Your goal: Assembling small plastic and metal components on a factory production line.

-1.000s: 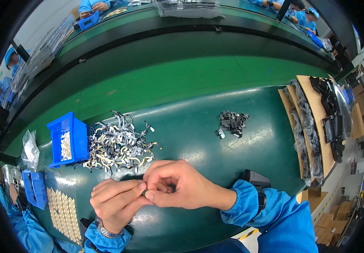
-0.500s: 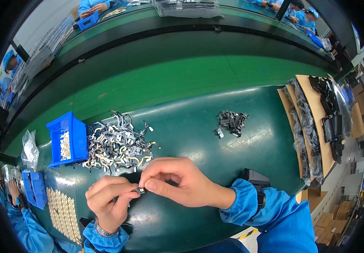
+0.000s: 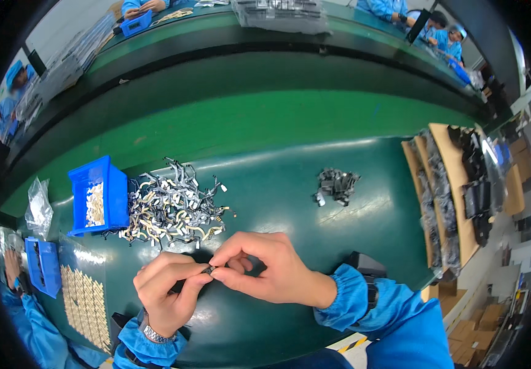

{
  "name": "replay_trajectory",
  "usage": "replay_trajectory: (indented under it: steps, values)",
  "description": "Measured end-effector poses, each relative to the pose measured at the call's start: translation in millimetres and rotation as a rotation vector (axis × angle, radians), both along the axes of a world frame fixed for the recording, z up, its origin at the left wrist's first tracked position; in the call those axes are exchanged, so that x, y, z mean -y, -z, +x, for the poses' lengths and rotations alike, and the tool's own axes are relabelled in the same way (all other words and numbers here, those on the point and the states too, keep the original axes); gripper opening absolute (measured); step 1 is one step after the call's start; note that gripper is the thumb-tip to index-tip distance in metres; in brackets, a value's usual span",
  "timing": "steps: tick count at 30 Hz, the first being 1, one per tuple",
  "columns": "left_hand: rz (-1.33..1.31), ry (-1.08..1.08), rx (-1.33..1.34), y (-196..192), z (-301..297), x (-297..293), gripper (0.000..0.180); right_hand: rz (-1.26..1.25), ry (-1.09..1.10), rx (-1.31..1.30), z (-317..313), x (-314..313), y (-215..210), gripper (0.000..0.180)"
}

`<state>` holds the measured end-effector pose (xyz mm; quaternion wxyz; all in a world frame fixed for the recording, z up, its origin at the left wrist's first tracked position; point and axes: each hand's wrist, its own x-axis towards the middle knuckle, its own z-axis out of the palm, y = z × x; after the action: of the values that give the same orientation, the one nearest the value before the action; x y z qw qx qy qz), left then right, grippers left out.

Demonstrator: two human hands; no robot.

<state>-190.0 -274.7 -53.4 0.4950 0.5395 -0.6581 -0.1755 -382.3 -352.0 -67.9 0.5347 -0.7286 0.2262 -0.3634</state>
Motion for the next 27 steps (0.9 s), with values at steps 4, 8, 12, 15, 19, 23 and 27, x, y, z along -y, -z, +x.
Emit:
replay_trajectory:
  steps: [4, 8, 12, 15, 19, 23, 27]
  values:
    - [0.034, 0.025, -0.115, -2.2, 1.6, 0.2, 0.009, 0.355, -0.135, 0.12, -3.9, -0.6, 8.5, 0.043]
    - [0.056, 0.026, -0.264, 2.5, -2.0, 0.0, 0.007, 0.318, -0.156, 0.178, -9.4, -1.8, 17.5, 0.054]
    - [0.007, 0.034, -0.198, 4.6, -4.5, -1.3, 0.007, 0.279, -0.044, 0.123, -7.8, -5.8, 5.2, 0.027]
    - [-0.064, -0.038, -0.215, 9.8, 2.1, -4.4, 0.015, 0.238, 0.073, 0.094, -14.8, 8.0, -1.7, 0.019]
    - [-0.018, -0.051, -0.16, 1.7, 0.9, -11.1, 0.015, -0.238, 0.579, -0.214, -68.8, 43.9, -27.1, 0.02]
    - [-0.077, 0.033, -0.119, 7.6, 0.0, -6.1, 0.01, -0.532, 0.816, -0.55, -121.7, 70.4, -21.4, 0.013]
    - [-0.104, -0.005, -0.169, 11.0, -1.5, -10.1, 0.009, -0.573, 0.765, -0.589, -115.8, 76.6, -0.4, 0.011]
